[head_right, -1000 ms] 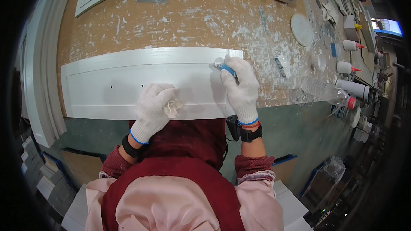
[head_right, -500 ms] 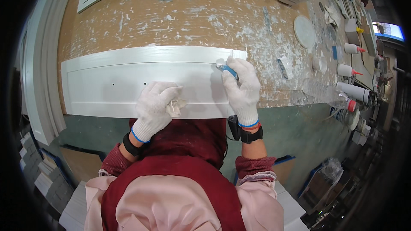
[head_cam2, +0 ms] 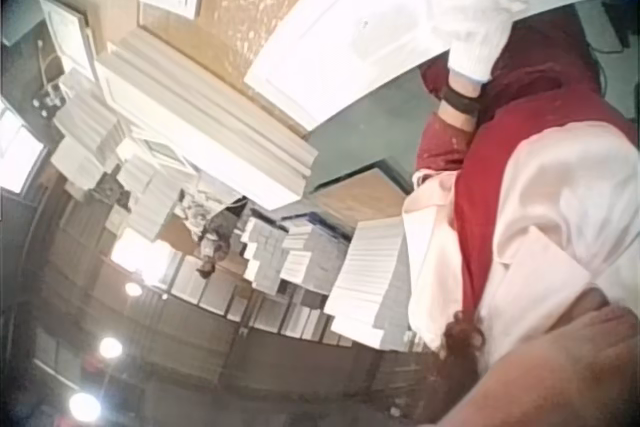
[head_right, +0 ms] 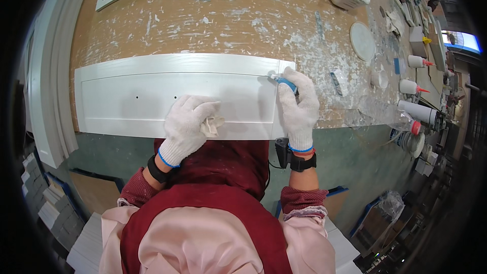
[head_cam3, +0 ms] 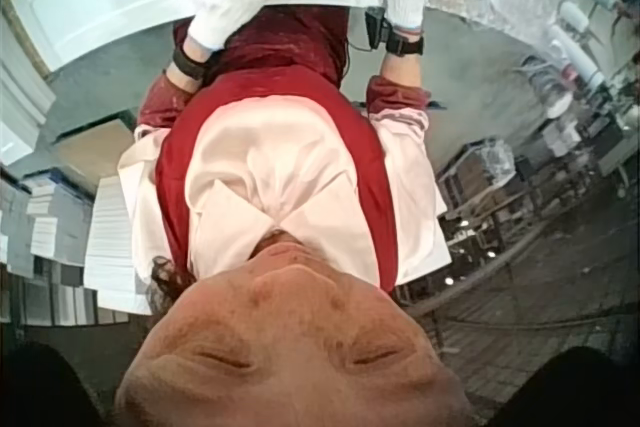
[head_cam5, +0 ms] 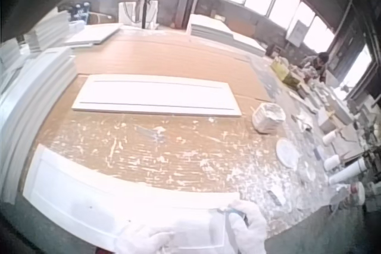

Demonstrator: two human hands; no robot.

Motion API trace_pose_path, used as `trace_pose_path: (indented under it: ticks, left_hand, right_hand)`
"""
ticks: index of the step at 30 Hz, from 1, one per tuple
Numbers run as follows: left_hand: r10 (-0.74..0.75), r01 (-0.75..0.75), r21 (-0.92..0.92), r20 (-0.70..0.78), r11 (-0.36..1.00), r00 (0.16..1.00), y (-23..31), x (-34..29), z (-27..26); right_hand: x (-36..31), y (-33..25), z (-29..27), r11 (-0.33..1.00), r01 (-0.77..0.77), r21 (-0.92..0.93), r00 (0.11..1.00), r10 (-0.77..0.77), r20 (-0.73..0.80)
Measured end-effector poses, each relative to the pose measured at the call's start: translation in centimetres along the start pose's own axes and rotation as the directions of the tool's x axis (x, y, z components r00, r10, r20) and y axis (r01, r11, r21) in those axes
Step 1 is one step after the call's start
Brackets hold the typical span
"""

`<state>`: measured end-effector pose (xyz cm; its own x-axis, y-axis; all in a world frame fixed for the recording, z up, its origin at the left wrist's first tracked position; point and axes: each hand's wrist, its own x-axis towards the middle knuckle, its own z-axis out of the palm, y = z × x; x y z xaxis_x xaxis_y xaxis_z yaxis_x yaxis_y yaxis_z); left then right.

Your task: Cleaning and finishing a white cabinet door using a scraper and a cloth in a manufacturing setting.

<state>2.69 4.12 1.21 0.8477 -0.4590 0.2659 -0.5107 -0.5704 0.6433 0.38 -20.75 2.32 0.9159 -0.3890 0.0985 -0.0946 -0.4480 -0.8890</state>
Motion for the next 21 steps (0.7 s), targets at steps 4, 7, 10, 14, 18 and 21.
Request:
trace_pose_path:
  ticks: [4,7,10,14,18,21]
  left_hand:
    - [0.005,-0.005,-0.003,-0.017,1.0,1.0,0.0,0.0,0.0]
    - [0.007,-0.007,-0.007,-0.019,1.0,1.0,0.0,0.1,0.0]
    - [0.005,-0.005,-0.01,-0.021,1.0,1.0,0.0,0.1,0.0]
    - [0.001,-0.001,-0.012,-0.024,1.0,1.0,0.0,0.1,-0.1]
    - [0.001,-0.005,-0.081,-0.052,0.997,0.999,0.0,0.1,-0.4]
    - [-0.046,0.037,-0.196,-0.04,0.98,0.998,0.2,-0.5,-0.7]
  right_hand:
    - [0.2,0.1,0.6,1.0,0.024,-0.003,0.998,-0.023,0.051]
    - [0.5,-0.3,0.4,0.975,0.125,-0.184,0.988,-0.105,0.113]
    - [0.6,-0.6,-0.1,0.998,-0.002,-0.062,0.998,0.006,0.061]
    - [1.6,-0.5,-0.7,0.961,-0.197,0.195,0.98,0.199,0.011]
    - [4.6,-0.5,-1.4,0.976,-0.109,0.19,0.993,0.1,0.06]
    - [5.5,-0.5,-1.8,0.965,0.037,-0.26,0.999,-0.034,0.016]
